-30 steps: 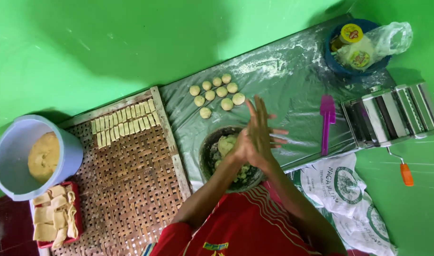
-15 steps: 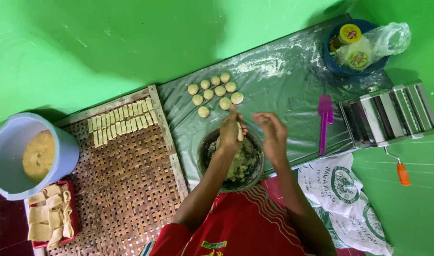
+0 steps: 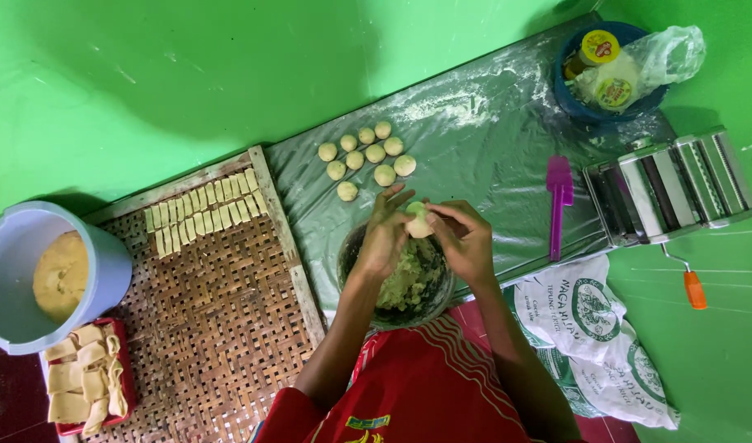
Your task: Shaping small portions of dough into balls and arranging them in a grid on a floor-level work surface.
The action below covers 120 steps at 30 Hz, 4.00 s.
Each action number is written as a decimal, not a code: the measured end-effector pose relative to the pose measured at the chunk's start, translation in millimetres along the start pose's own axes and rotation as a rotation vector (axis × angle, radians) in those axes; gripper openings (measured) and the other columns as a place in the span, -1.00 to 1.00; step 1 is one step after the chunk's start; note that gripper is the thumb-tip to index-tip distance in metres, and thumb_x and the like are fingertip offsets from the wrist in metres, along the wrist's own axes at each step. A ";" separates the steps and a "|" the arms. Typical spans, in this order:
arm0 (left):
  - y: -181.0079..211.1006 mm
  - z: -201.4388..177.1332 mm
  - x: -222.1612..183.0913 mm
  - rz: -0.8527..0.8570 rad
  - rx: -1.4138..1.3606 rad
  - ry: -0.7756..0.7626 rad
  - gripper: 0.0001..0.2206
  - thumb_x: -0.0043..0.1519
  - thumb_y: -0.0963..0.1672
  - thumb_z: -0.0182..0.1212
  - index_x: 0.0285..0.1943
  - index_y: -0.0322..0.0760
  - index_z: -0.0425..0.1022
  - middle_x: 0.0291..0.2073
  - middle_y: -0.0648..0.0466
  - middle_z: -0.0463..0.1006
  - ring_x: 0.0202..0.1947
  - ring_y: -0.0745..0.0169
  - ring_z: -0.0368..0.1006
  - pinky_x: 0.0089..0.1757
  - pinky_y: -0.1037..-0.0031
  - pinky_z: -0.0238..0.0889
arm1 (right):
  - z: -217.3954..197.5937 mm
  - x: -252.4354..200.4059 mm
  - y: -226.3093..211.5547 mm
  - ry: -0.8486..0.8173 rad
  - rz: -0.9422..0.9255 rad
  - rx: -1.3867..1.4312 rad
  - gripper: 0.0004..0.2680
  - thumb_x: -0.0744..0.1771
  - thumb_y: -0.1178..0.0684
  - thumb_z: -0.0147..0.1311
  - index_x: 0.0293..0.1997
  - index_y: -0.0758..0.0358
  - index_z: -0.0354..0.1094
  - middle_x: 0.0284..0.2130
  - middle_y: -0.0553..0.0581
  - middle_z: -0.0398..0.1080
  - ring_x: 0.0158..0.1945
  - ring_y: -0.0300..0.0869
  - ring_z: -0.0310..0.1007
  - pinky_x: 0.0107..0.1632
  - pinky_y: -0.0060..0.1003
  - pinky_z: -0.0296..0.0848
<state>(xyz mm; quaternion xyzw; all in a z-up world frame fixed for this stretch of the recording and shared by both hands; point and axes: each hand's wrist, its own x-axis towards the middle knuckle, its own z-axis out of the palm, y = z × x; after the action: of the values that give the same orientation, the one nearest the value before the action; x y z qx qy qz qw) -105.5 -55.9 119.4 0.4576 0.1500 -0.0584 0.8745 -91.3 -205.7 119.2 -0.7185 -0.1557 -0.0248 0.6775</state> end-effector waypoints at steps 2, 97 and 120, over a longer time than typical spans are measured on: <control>-3.3 -6.8 -2.4 0.106 -0.134 -0.083 -0.42 0.24 -0.37 -0.09 0.51 -0.50 -0.04 0.39 -0.50 0.10 0.41 -0.49 0.11 0.23 0.00 0.20 | -1.6 -5.4 12.4 0.073 0.046 0.086 -0.87 0.36 0.28 0.19 -0.01 0.42 0.54 -0.20 0.30 0.48 -0.07 -0.04 0.56 -0.13 -0.10 0.58; -160.0 -131.8 9.8 0.122 1.610 0.105 0.02 -0.10 0.05 0.42 0.57 -0.19 -0.07 0.32 -0.14 0.12 0.27 -0.33 0.13 0.11 -0.18 0.27 | 65.3 -51.1 195.7 -0.466 -0.113 -0.972 -0.75 0.36 0.00 -0.17 -0.04 0.41 0.32 -0.24 0.47 0.38 -0.28 0.33 0.45 -0.30 0.13 0.43; -123.2 -109.5 3.2 0.112 1.759 0.141 -0.47 0.08 -0.09 0.38 0.25 -0.08 0.30 0.11 0.03 0.44 0.19 -0.16 0.33 -0.08 -0.07 0.43 | 32.6 -52.7 46.3 -0.494 0.342 -0.583 -0.64 0.44 0.09 -0.20 0.39 0.53 0.10 0.20 0.72 0.23 0.23 0.50 0.29 0.15 0.33 0.39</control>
<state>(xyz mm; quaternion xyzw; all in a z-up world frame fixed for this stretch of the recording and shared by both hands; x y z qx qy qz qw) -154.9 -37.0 -36.7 0.9738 0.0819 -0.0814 0.1959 -135.2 -185.4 58.8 -0.8799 -0.1786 0.2182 0.3825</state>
